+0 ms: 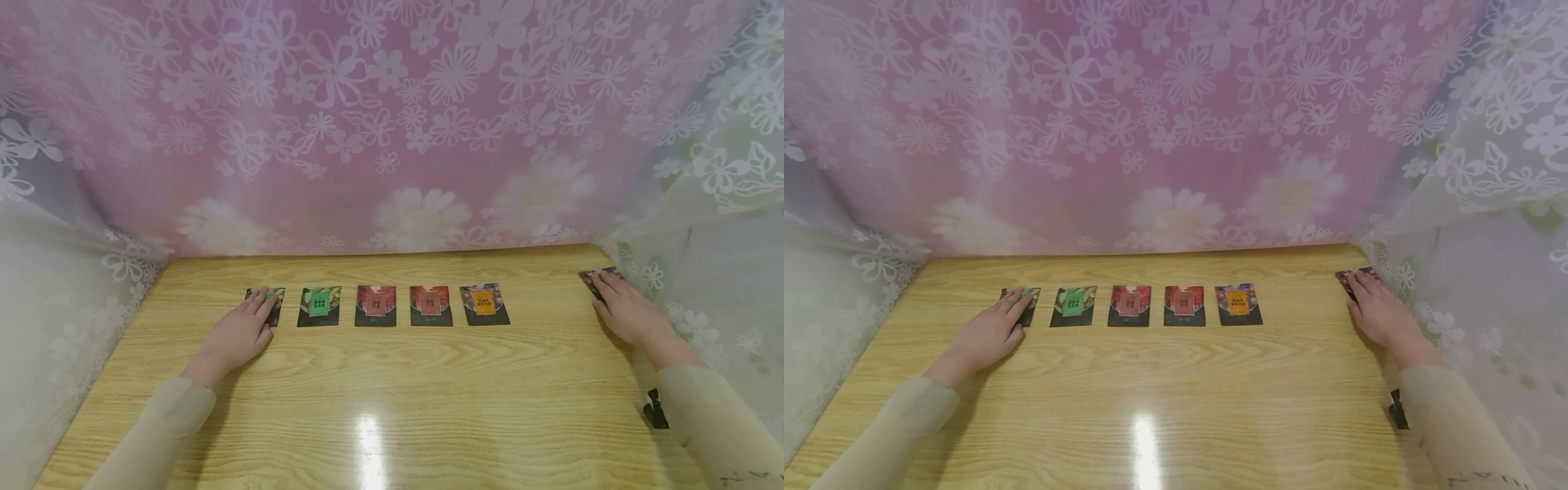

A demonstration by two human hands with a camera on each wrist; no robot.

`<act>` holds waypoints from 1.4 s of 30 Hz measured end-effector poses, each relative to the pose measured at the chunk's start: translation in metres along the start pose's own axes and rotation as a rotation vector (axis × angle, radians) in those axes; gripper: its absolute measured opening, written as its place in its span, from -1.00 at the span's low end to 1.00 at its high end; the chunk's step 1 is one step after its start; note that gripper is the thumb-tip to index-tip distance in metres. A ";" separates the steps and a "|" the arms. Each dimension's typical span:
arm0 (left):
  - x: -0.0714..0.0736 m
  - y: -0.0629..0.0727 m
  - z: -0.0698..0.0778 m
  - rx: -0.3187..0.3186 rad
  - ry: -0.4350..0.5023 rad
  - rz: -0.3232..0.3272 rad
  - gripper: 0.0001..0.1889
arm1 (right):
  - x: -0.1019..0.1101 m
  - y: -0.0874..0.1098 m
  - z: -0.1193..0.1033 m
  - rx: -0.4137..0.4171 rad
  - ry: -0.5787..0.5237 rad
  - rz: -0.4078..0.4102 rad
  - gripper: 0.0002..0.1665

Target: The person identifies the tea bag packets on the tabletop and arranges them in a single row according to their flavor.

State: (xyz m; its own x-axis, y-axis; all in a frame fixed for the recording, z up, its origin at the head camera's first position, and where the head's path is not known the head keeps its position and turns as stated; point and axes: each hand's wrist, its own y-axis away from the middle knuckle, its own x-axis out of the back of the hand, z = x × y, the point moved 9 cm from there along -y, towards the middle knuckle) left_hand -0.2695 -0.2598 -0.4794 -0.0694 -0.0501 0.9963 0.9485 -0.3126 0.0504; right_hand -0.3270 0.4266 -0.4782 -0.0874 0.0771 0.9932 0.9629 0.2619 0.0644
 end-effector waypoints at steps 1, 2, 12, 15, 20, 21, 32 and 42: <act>0.000 0.000 0.000 0.001 -0.002 -0.001 -0.33 | 0.001 0.000 0.000 0.001 -0.004 0.005 -0.28; -0.001 0.000 -0.001 0.002 -0.002 -0.001 -0.33 | 0.002 0.000 0.001 0.005 -0.001 0.017 -0.29; -0.003 -0.001 -0.002 -0.001 -0.022 0.007 -0.33 | 0.003 -0.001 0.008 0.012 0.021 0.017 -0.30; -0.004 -0.001 -0.002 -0.001 -0.022 0.010 -0.33 | 0.001 0.000 0.008 0.001 0.012 0.002 -0.29; -0.005 -0.001 -0.003 -0.001 -0.029 0.012 -0.33 | 0.000 0.001 0.007 -0.011 -0.018 -0.016 -0.26; -0.005 -0.002 -0.003 -0.002 -0.032 0.012 -0.33 | 0.001 0.001 0.007 -0.010 -0.019 -0.017 -0.25; -0.005 -0.001 -0.003 0.000 -0.035 0.015 -0.33 | -0.002 -0.001 -0.008 0.006 -0.008 -0.002 -0.23; -0.003 -0.001 -0.002 -0.007 -0.032 0.017 -0.33 | -0.004 -0.003 -0.026 0.072 0.023 0.017 -0.24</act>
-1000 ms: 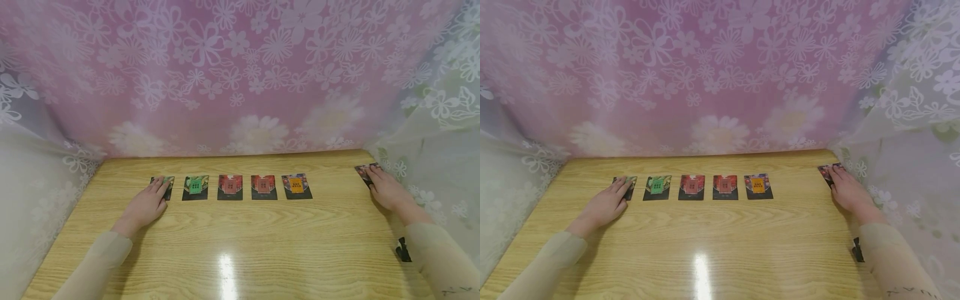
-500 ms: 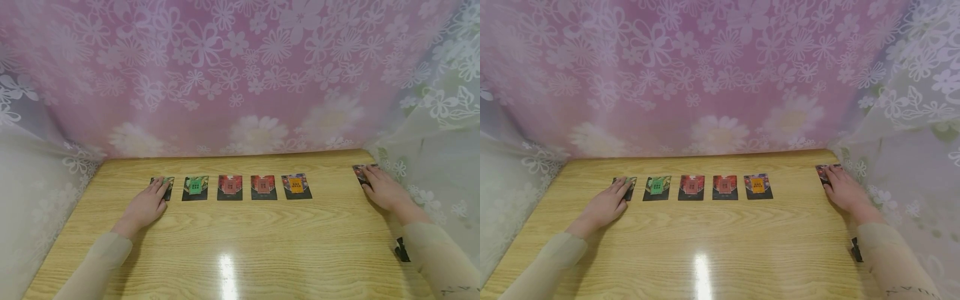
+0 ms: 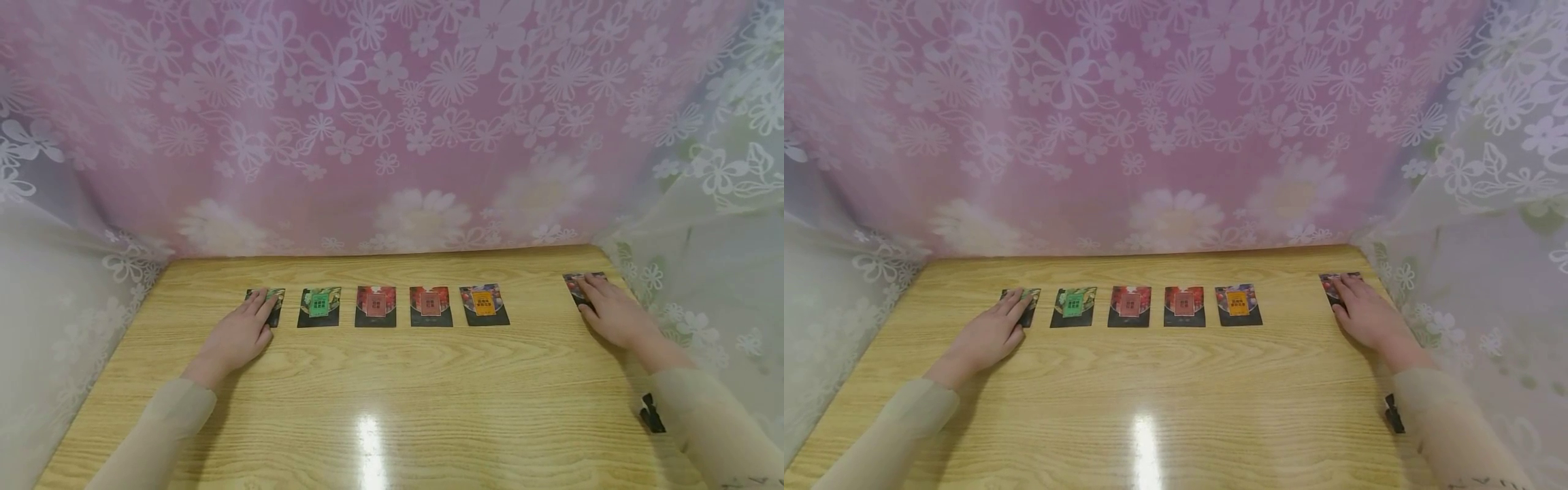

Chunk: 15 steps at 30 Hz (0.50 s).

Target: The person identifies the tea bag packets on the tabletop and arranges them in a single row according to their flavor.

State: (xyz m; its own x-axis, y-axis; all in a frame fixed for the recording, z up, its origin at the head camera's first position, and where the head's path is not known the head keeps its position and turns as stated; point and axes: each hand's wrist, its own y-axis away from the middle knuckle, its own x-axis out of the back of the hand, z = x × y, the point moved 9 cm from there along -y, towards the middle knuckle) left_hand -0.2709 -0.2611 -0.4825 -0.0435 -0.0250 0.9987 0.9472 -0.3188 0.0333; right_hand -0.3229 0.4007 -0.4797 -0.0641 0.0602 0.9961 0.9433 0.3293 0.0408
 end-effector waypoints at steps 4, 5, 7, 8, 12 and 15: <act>0.000 0.000 0.000 0.001 0.005 -0.006 -0.33 | -0.003 -0.003 -0.008 0.014 -0.016 -0.013 -0.23; 0.000 0.000 0.000 0.001 0.005 -0.007 -0.33 | -0.003 -0.004 -0.010 0.014 -0.022 -0.017 -0.23; 0.000 0.000 0.000 0.002 0.005 -0.009 -0.33 | -0.003 -0.005 -0.014 0.016 -0.034 -0.024 -0.23; 0.000 0.000 0.000 0.002 0.005 -0.008 -0.33 | -0.003 -0.006 -0.017 0.019 -0.038 -0.023 -0.23; 0.000 0.000 0.000 0.003 0.004 -0.010 -0.33 | -0.001 -0.008 -0.031 0.039 -0.037 -0.015 -0.23; 0.000 0.000 0.000 0.006 0.007 -0.012 -0.33 | 0.000 -0.010 -0.041 0.053 -0.029 -0.013 -0.22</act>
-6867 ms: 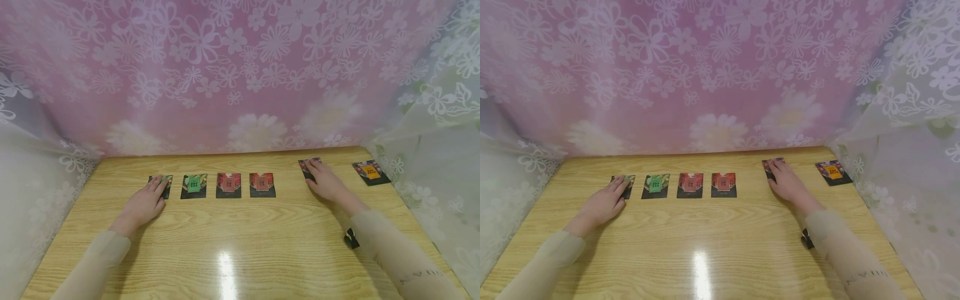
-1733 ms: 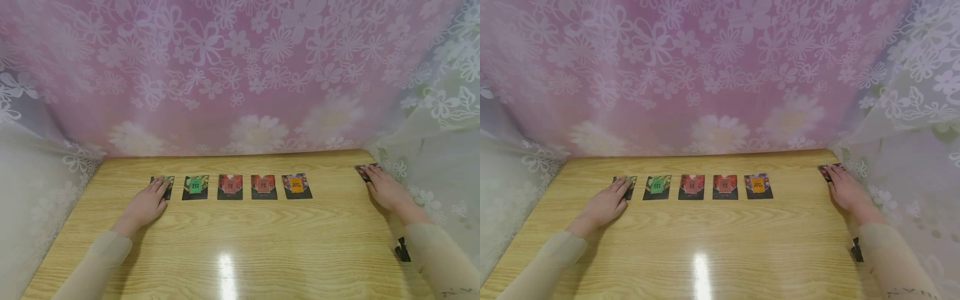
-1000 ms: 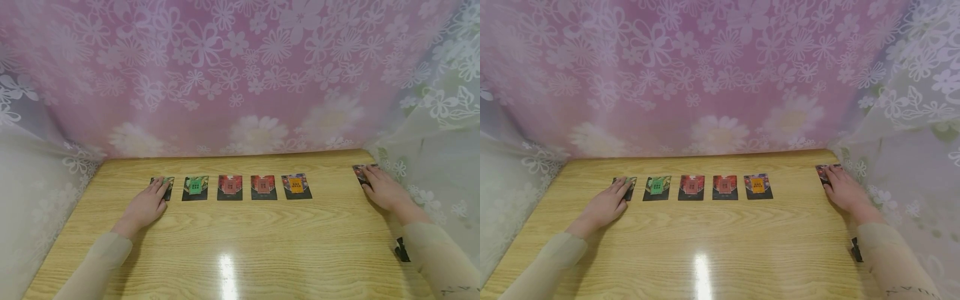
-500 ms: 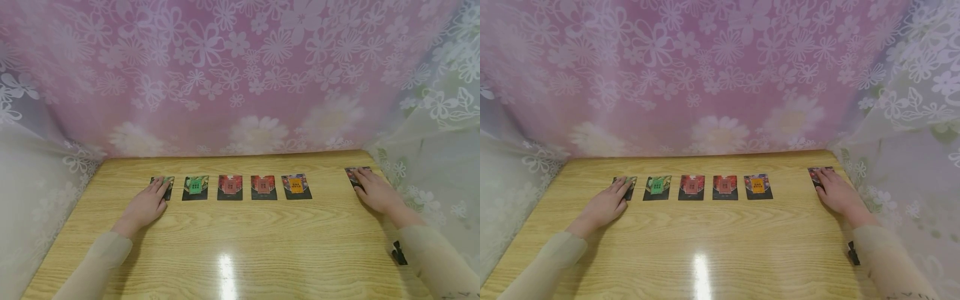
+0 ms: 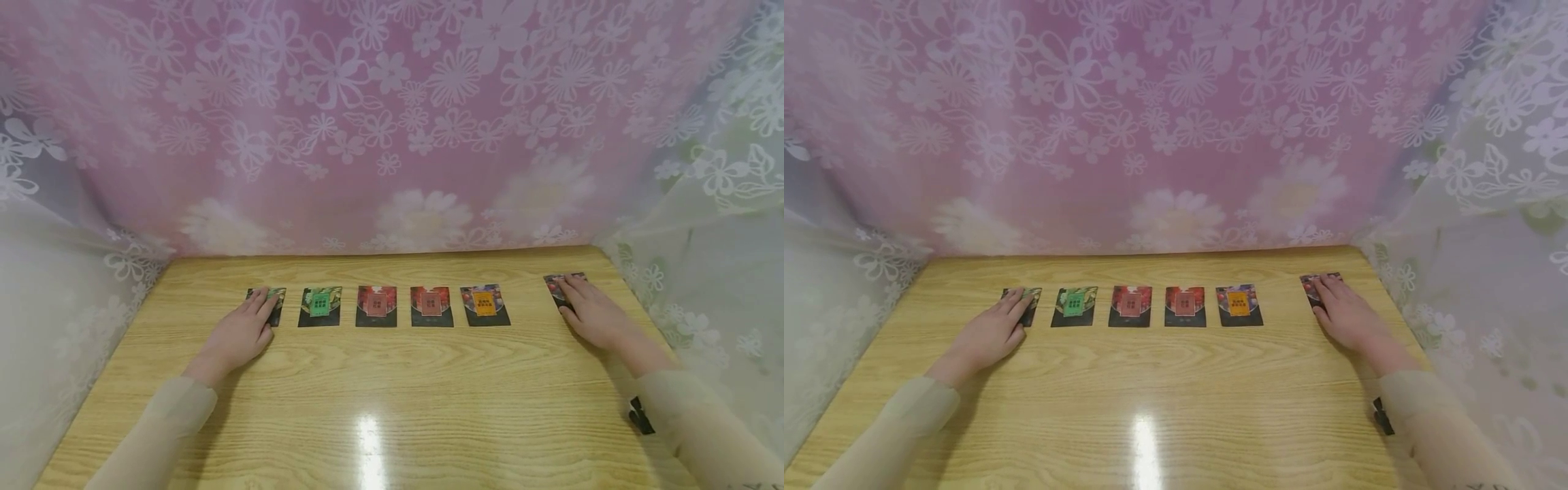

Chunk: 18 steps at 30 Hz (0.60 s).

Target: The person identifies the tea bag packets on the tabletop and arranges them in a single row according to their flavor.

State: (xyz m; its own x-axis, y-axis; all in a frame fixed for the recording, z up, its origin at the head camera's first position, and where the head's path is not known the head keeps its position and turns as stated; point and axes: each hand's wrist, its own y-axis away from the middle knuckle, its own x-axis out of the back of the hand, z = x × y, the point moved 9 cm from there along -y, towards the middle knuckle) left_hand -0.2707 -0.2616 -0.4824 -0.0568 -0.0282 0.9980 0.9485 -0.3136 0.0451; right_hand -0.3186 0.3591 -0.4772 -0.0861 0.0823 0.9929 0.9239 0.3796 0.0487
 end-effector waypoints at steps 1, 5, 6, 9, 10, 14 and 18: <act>0.000 0.000 0.000 0.000 0.001 -0.001 -0.33 | 0.000 0.000 -0.002 0.004 0.001 0.000 -0.23; -0.001 -0.001 0.000 0.004 0.004 -0.006 -0.33 | -0.001 -0.003 -0.011 0.018 0.002 -0.002 -0.22; -0.001 -0.001 -0.001 0.004 0.004 -0.007 -0.32 | -0.002 -0.003 -0.013 0.018 -0.003 -0.005 -0.22; -0.001 -0.001 0.000 0.003 0.005 -0.007 -0.32 | -0.004 -0.004 -0.018 0.015 -0.017 -0.016 -0.21; -0.001 -0.001 0.000 0.002 0.004 -0.005 -0.33 | -0.004 -0.005 -0.020 0.013 -0.022 -0.020 -0.21; -0.001 -0.001 0.000 -0.001 -0.004 -0.002 -0.33 | -0.005 -0.005 -0.028 0.000 -0.037 -0.026 -0.21; -0.003 -0.001 -0.001 0.000 -0.007 -0.005 -0.33 | -0.005 -0.005 -0.037 -0.004 -0.037 -0.022 -0.21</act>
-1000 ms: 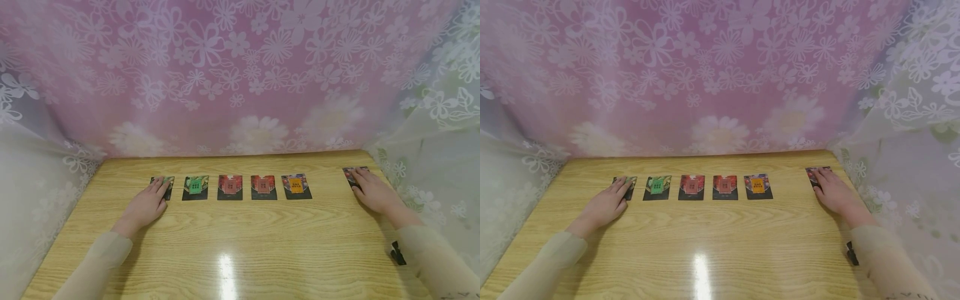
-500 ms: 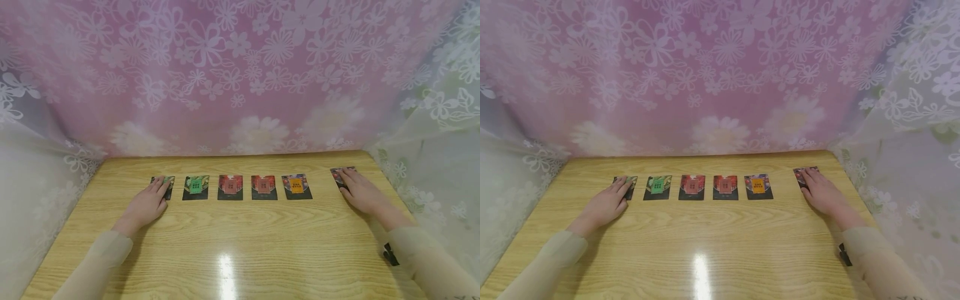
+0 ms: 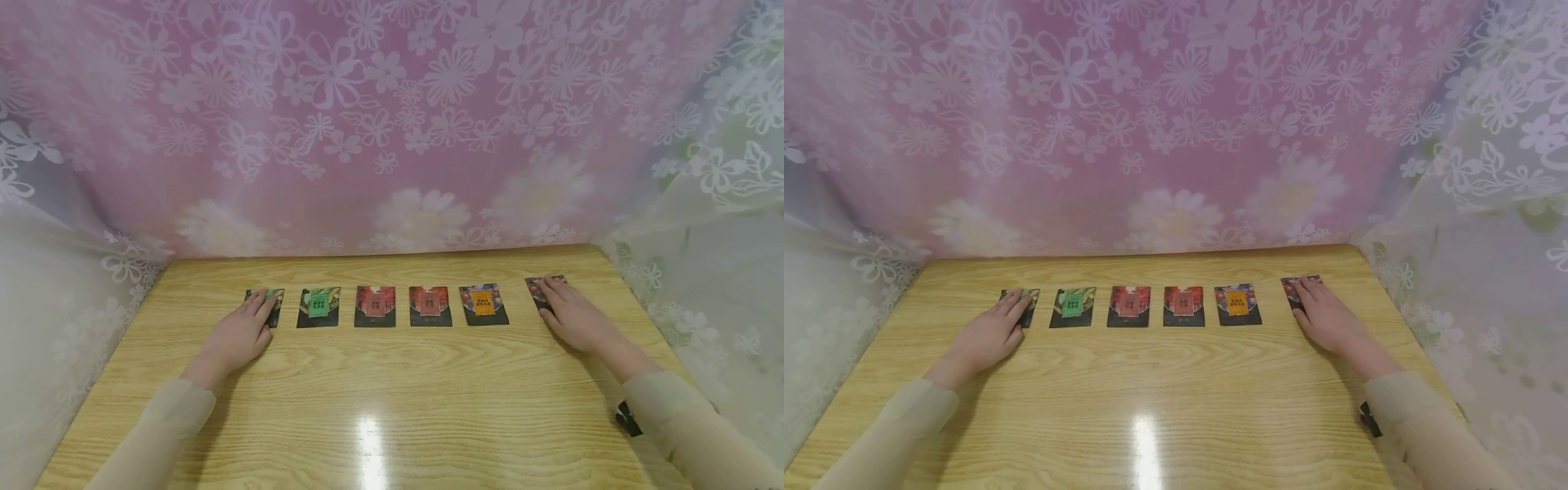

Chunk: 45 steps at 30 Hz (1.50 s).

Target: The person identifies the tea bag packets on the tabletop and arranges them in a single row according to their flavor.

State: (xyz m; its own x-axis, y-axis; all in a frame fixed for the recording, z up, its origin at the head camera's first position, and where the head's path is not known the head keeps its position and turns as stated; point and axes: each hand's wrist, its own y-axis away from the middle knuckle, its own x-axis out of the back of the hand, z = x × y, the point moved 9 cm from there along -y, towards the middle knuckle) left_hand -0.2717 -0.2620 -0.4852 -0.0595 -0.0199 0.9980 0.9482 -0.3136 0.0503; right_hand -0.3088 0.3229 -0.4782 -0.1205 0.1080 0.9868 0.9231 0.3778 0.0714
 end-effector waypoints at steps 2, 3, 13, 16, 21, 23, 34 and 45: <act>-0.001 0.000 0.000 0.002 0.003 -0.003 -0.33 | 0.000 0.000 -0.005 0.000 0.000 0.001 -0.22; -0.001 0.000 -0.001 0.003 0.004 -0.003 -0.33 | 0.000 0.000 -0.007 0.002 0.002 0.003 -0.22; -0.001 0.002 0.000 -0.003 0.004 -0.002 -0.34 | -0.003 0.001 -0.026 0.021 -0.007 0.012 -0.21; 0.000 0.002 0.001 -0.006 0.006 -0.003 -0.35 | -0.003 0.001 -0.030 0.023 -0.008 0.018 -0.21; -0.002 0.001 0.000 -0.007 0.003 -0.001 -0.34 | -0.001 0.001 -0.036 0.025 -0.013 0.027 -0.22; -0.002 0.001 -0.001 -0.007 0.001 -0.002 -0.34 | -0.001 0.002 -0.038 0.021 -0.017 0.028 -0.22; 0.000 0.001 0.002 -0.004 -0.008 -0.018 -0.34 | 0.000 0.003 -0.045 0.016 -0.005 0.038 -0.23; 0.000 0.001 0.001 -0.002 -0.012 -0.019 -0.33 | 0.006 0.004 -0.040 -0.004 -0.013 0.068 -0.23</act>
State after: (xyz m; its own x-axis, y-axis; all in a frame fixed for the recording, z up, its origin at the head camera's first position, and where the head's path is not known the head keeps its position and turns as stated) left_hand -0.2704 -0.2611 -0.4855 -0.0736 -0.0025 0.9973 0.9464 -0.3155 0.0690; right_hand -0.2907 0.2882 -0.4665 -0.0627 0.1452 0.9874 0.9309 0.3653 0.0054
